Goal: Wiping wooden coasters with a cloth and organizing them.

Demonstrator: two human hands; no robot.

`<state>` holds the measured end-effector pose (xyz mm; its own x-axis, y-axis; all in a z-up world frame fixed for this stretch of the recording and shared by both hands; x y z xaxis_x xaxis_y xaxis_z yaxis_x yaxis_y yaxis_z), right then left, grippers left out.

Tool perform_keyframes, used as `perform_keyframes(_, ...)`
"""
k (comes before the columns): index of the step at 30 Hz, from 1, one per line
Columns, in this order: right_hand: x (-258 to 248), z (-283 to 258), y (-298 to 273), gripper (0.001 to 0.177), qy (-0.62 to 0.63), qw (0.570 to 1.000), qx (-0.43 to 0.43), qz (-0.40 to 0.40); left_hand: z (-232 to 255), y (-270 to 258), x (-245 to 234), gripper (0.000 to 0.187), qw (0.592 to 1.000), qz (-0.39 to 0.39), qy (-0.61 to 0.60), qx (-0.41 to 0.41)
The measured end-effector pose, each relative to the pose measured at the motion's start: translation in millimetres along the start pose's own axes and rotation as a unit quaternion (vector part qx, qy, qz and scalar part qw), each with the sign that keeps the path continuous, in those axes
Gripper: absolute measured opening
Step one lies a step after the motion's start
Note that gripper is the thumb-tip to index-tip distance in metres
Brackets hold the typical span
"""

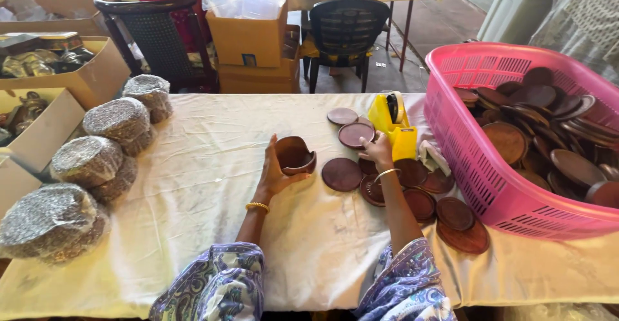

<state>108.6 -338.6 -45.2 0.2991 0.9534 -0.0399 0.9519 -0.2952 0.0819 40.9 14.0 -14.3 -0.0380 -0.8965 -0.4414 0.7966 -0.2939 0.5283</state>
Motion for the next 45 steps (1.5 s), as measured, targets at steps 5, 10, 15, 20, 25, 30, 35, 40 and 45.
perform_keyframes(5, -2, -91, -66, 0.049, -0.331, 0.943, 0.005, 0.048, 8, -2, -4, 0.153, 1.000, 0.013, -0.010, -0.018)
perform_keyframes(10, -21, -153, -76, 0.033, -0.245, 0.952, -0.169, 0.070, -26, -1, 4, 0.160, 0.999, 0.034, 0.018, 0.009)
perform_keyframes(15, -89, -280, -220, 0.038, -0.011, 0.921, -0.372, 0.113, -43, 4, -15, 0.159, 0.999, 0.002, 0.039, 0.026)
perform_keyframes(20, -184, -358, -341, 0.032, -0.086, 0.839, -0.437, 0.313, -44, -7, -29, 0.155, 0.996, -0.038, 0.077, 0.022)
perform_keyframes(25, -282, -376, -325, 0.024, -0.298, 0.737, -0.509, 0.330, -28, -23, 9, 0.149, 0.991, -0.046, 0.123, 0.010)
perform_keyframes(30, -375, -329, -202, 0.012, -0.450, 0.816, -0.259, 0.254, -8, -17, 11, 0.145, 0.985, -0.010, 0.172, 0.005)
perform_keyframes(35, -431, -236, -45, 0.037, -0.462, 0.881, 0.017, 0.099, -6, -4, -3, 0.145, 0.981, 0.032, 0.191, 0.009)
perform_keyframes(40, -408, -177, 57, 0.085, -0.713, 0.700, -0.016, -0.041, -8, -6, 1, 0.147, 0.984, 0.039, 0.174, 0.020)
perform_keyframes(45, -409, -119, 74, 0.070, -0.656, 0.730, -0.162, -0.106, -20, -1, 9, 0.150, 0.982, 0.052, 0.178, 0.018)
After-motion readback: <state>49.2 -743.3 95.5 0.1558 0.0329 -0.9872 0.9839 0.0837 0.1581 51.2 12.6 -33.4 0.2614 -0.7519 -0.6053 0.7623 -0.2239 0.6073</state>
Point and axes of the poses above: each hand's wrist, its own y-axis towards the middle knuckle, its own x-axis out of the palm, z = x × y, the point moved 2 cm from there along y, towards the middle knuckle, and after that the axes turned 7 degrees about -z, right-handed, at the moved point
